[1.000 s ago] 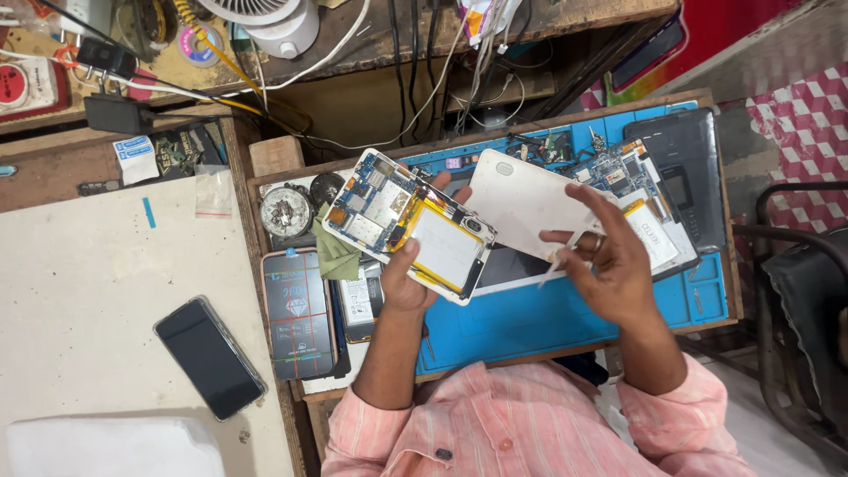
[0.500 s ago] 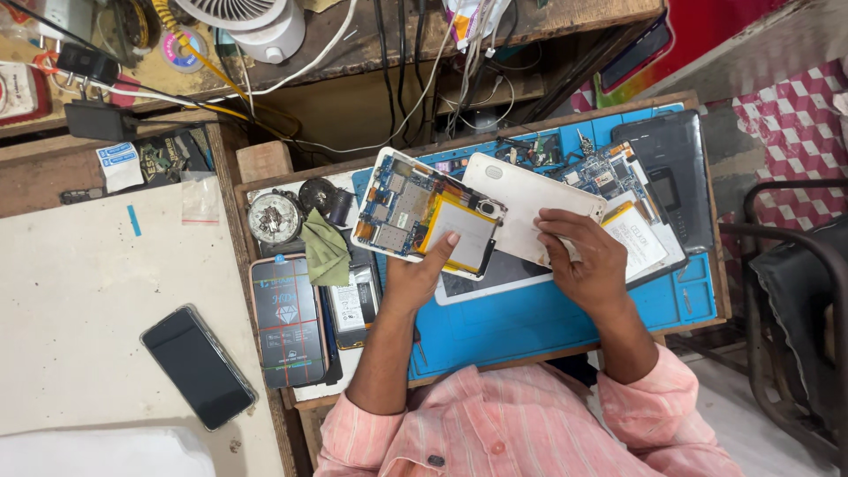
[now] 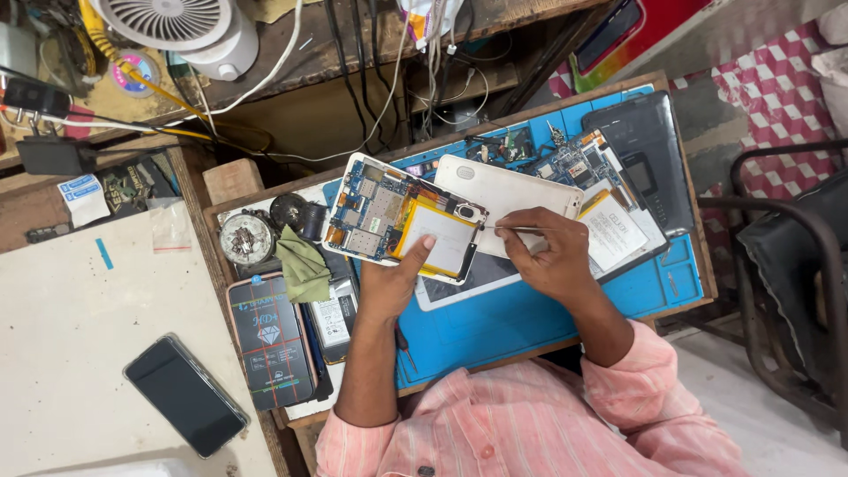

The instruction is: The person disassembles a white smartphone, removes the back cover, and manipulates internal components including the battery and motherboard. They use a metal spudger to pry parts and connect a charging cable to test the device. The person also uses a computer mouse briefly before continuing to adjust the phone's internal parts.

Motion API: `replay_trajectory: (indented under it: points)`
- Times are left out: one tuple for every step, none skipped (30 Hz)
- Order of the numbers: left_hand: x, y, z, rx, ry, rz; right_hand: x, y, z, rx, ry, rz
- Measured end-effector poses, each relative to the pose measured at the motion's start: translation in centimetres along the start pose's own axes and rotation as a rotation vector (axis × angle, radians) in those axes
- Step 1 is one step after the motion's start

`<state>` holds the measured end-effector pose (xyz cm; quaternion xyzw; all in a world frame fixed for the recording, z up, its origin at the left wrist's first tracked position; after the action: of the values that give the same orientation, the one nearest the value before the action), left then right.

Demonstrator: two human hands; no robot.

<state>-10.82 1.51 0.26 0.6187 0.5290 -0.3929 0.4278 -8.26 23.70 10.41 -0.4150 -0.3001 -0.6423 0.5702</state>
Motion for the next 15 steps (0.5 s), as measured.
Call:
replay_trajectory:
  points:
    - [-0.10,-0.10,0.01,0.004,0.005,-0.009,0.35,-0.02,0.12,-0.017,0.030,0.023]
    - [-0.12,-0.06,0.08,0.005,0.004,-0.009,0.69,0.02,0.22,-0.035,0.062,0.045]
    - [-0.11,-0.01,0.09,0.008,0.005,-0.008,0.91,0.05,0.14,-0.029,0.062,0.057]
    - [-0.08,0.00,0.04,0.013,0.006,-0.009,1.10,0.03,0.11,-0.023,0.064,0.072]
    - [0.00,-0.04,0.04,0.011,0.010,-0.004,1.26,-0.03,0.09,-0.017,0.065,0.088]
    - [0.03,-0.02,0.12,0.009,0.012,0.002,1.19,-0.09,0.06,-0.008,0.056,0.079]
    - [0.07,0.04,0.21,0.005,0.014,0.008,1.09,-0.11,0.00,0.002,0.047,0.071]
    - [0.12,0.08,0.30,0.002,0.007,0.013,0.98,-0.11,-0.10,0.013,0.036,0.064]
    - [0.17,0.05,0.37,-0.002,0.000,0.017,0.90,-0.15,-0.11,0.014,0.031,0.063]
    - [0.22,0.06,0.47,-0.006,-0.006,0.022,0.81,-0.16,-0.13,0.016,0.026,0.061]
    - [0.09,0.01,0.45,0.001,-0.006,0.010,0.72,-0.15,-0.15,0.017,0.021,0.060]
    - [-0.05,-0.02,0.44,0.009,-0.006,-0.002,0.71,-0.10,-0.20,0.020,0.019,0.066]
    - [-0.17,-0.06,0.35,0.017,-0.005,-0.013,0.68,-0.09,-0.21,0.024,0.017,0.072]
    - [-0.16,-0.03,0.41,0.011,-0.012,-0.010,0.67,-0.04,-0.26,0.028,0.015,0.079]
    - [-0.18,-0.01,0.48,0.006,-0.020,-0.008,0.60,-0.03,-0.26,0.026,0.013,0.078]
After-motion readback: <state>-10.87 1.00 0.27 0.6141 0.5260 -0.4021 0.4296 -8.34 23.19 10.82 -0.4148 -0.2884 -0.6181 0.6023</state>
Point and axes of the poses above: each hand's wrist, its own y-axis away from the middle knuckle, its own z-axis out of the back of the hand, x = y × z, the point moved 10 cm from there along -y, towards the middle knuckle, and after that the axes turned 11 degrees about -z, right-handed, at the moved point
